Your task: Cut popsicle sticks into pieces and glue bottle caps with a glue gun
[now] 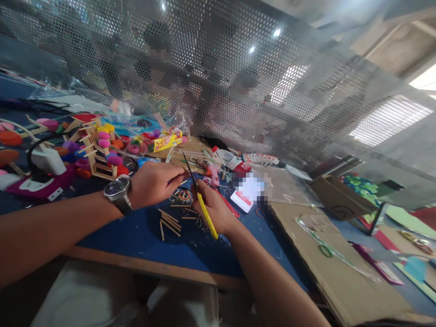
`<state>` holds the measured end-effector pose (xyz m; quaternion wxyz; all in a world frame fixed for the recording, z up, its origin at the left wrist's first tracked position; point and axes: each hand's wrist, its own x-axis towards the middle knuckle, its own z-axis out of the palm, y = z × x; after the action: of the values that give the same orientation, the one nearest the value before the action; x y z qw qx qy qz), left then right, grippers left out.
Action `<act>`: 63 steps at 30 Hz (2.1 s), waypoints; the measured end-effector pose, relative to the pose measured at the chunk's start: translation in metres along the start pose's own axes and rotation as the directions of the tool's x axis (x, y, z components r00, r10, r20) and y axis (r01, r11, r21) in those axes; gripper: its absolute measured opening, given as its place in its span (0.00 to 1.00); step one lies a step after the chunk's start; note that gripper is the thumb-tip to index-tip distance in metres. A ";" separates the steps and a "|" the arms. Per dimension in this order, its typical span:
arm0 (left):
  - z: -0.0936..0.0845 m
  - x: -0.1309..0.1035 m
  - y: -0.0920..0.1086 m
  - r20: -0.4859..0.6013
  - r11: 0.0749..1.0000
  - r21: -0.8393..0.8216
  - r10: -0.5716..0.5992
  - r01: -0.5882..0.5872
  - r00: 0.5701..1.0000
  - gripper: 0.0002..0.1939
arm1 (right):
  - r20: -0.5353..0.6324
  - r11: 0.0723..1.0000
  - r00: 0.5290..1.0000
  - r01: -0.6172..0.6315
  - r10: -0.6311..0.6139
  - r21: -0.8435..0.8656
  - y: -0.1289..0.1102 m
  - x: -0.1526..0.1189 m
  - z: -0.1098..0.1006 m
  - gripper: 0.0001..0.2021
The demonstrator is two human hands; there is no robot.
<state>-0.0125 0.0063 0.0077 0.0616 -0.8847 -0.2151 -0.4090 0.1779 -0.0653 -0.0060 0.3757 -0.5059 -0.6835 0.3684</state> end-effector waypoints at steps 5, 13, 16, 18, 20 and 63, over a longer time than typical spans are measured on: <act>0.001 0.000 0.000 -0.029 1.000 0.001 0.017 -0.017 0.999 0.11 | -0.022 1.000 1.000 0.008 -0.007 0.014 -0.002 0.001 0.000 0.10; 0.000 0.000 0.001 -0.044 1.000 -0.015 0.018 -0.019 0.999 0.11 | -0.033 1.000 0.999 0.022 -0.022 -0.008 0.000 0.000 -0.003 0.12; -0.001 0.000 0.001 -0.032 1.000 -0.013 0.020 -0.020 0.999 0.12 | -0.031 1.000 0.999 0.018 -0.019 -0.021 0.003 0.000 -0.003 0.13; -0.001 0.000 0.001 -0.013 1.000 -0.017 0.010 -0.010 1.000 0.13 | -0.032 1.000 0.999 0.017 -0.017 -0.020 0.004 0.000 -0.003 0.13; -0.002 0.000 0.002 0.008 1.000 -0.028 -0.009 0.009 1.000 0.13 | -0.028 1.000 0.999 0.016 -0.016 -0.018 0.006 -0.001 -0.002 0.12; -0.006 0.010 0.005 0.255 0.764 -0.547 -0.238 0.343 0.937 0.19 | -0.099 0.838 0.995 -0.033 -0.025 -0.544 -0.008 -0.003 0.000 0.06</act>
<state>-0.0091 0.0035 0.0195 -0.2955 -0.8477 -0.2185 -0.3826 0.1747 -0.0702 0.0009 0.2500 -0.6115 -0.7388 0.1335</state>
